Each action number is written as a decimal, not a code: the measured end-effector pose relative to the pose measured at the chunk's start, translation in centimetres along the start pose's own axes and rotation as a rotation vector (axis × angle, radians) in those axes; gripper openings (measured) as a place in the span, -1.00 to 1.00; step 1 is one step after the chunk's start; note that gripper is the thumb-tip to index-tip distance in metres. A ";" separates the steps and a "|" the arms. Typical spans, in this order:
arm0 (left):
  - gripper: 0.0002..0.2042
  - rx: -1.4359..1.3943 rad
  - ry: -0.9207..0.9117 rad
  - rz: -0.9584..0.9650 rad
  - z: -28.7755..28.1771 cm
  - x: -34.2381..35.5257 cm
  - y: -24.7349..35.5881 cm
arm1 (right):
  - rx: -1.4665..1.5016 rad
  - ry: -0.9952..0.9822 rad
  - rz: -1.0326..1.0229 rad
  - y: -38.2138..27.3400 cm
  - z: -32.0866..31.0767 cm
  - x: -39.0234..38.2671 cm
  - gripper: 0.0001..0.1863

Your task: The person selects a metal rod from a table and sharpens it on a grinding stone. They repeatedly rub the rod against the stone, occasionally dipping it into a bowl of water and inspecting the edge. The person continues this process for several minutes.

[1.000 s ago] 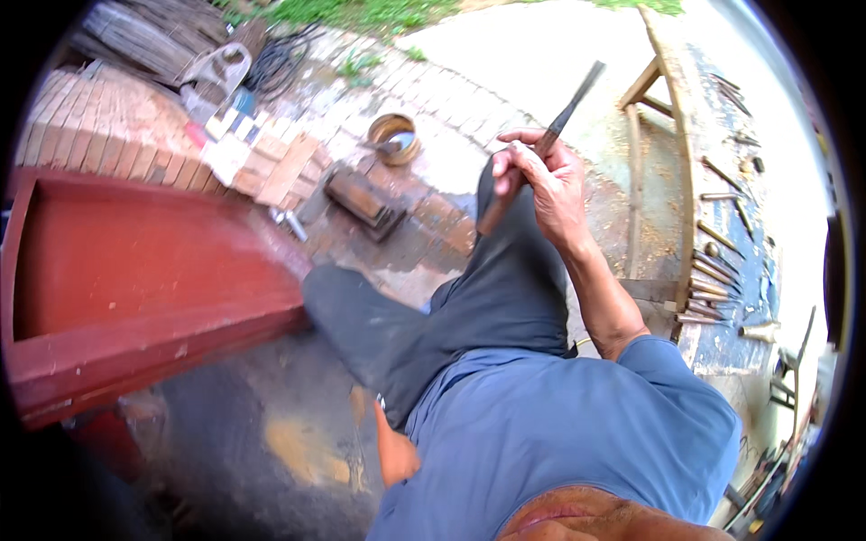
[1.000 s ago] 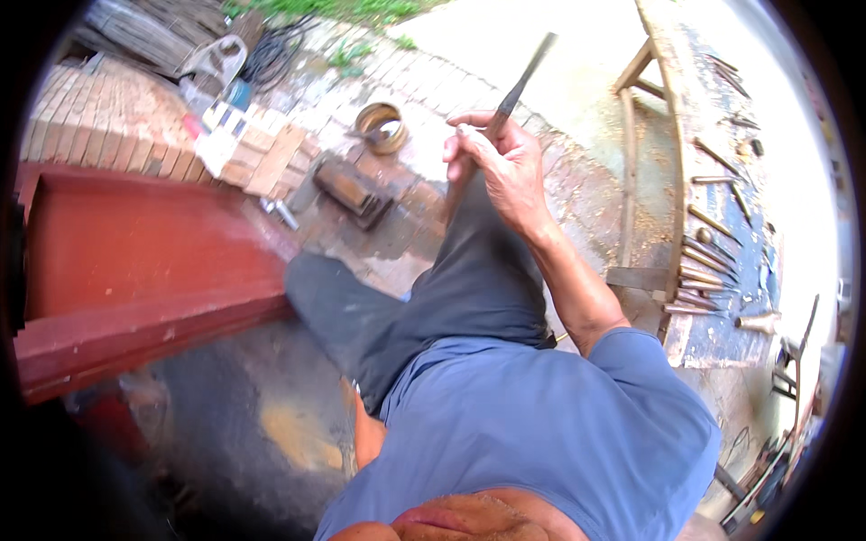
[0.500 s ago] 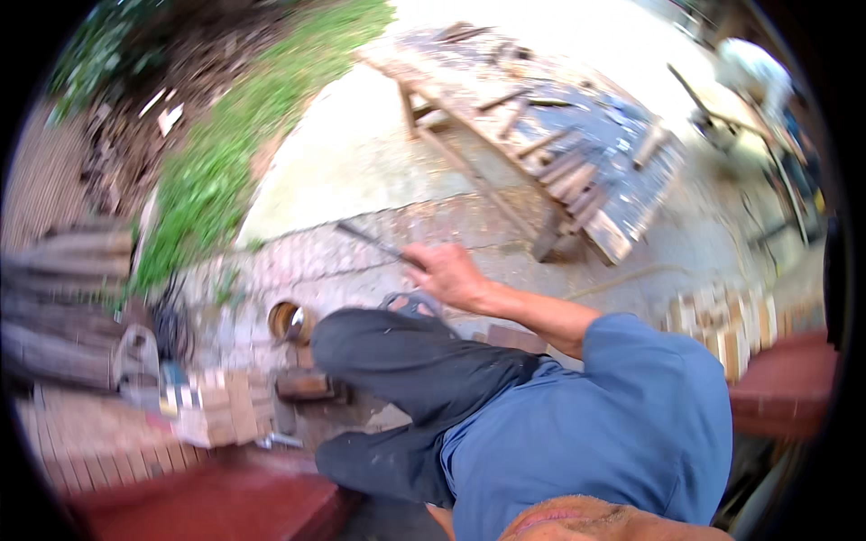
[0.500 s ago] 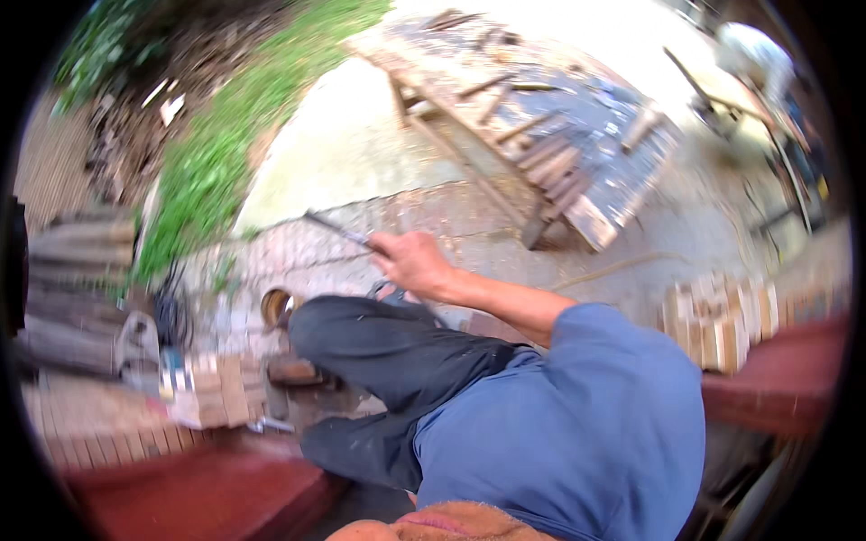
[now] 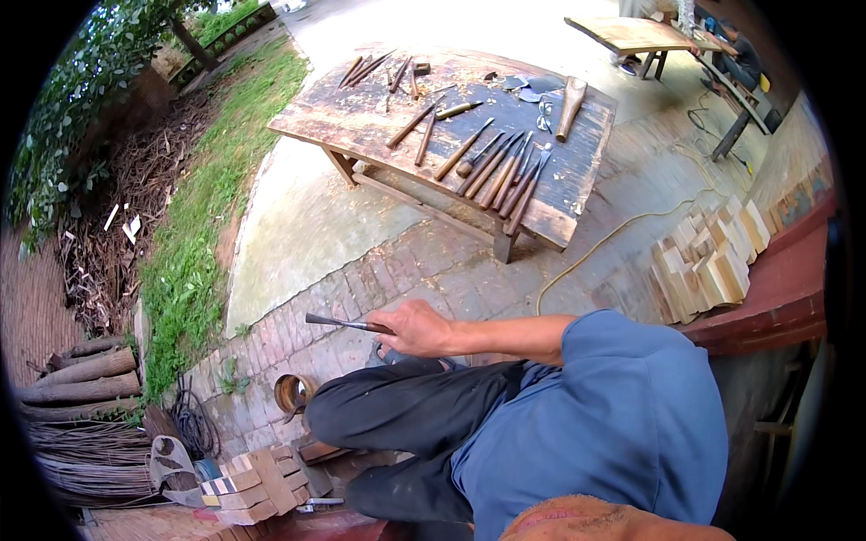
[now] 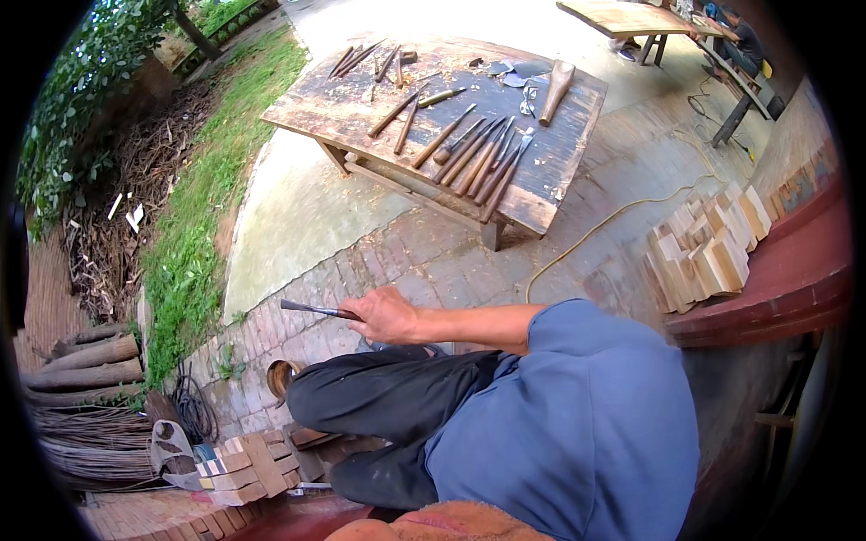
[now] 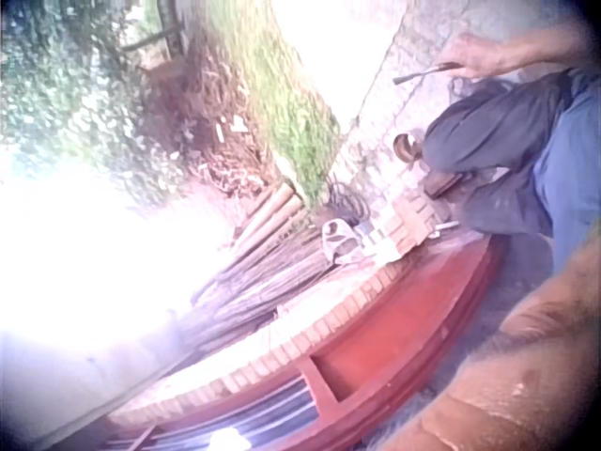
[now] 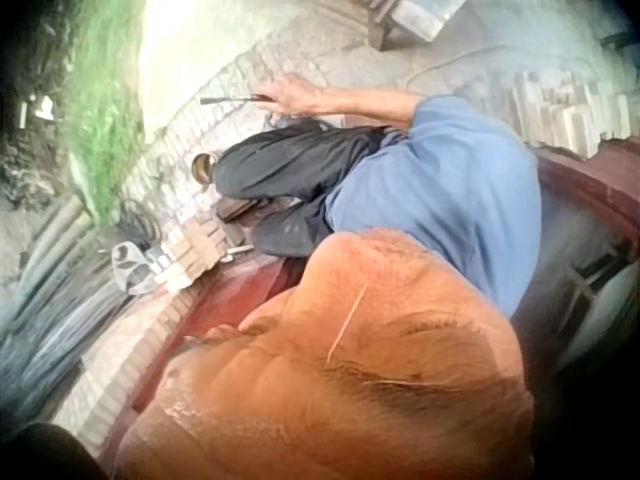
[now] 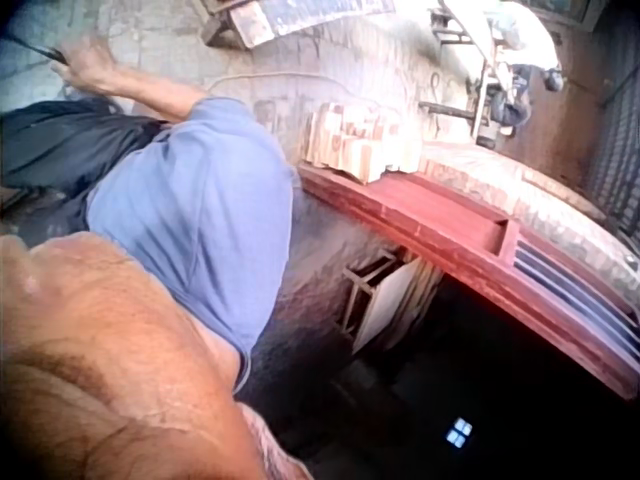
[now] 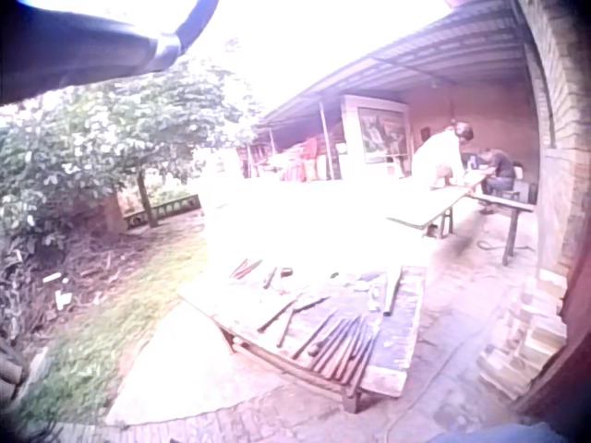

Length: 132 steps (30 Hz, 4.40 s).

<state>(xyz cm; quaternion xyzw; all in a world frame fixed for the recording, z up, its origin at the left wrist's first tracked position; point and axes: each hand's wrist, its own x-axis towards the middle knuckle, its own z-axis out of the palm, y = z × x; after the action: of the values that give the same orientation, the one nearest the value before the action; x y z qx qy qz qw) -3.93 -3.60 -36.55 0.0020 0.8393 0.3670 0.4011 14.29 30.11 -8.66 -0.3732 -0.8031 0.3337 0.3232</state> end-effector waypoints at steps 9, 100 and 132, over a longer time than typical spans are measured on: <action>-0.58 0.035 -0.025 -0.009 0.2 -0.2 0.5 | -0.193 0.045 0.123 2.3 -3.4 0.7 -0.79; -0.16 0.614 0.262 0.350 -7.4 13.3 9.1 | -0.151 -1.103 -0.191 3.1 40.5 2.2 -0.52; -0.19 0.393 0.265 0.392 -8.1 14.1 8.3 | -0.205 -1.019 -0.316 2.4 43.9 2.3 -0.46</action>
<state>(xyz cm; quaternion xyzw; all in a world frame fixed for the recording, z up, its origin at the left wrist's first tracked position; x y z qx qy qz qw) -21.34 1.69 -37.56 0.1935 0.9228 0.2654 0.2014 -19.67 20.26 -34.85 -0.0684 -0.9328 0.3398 -0.0987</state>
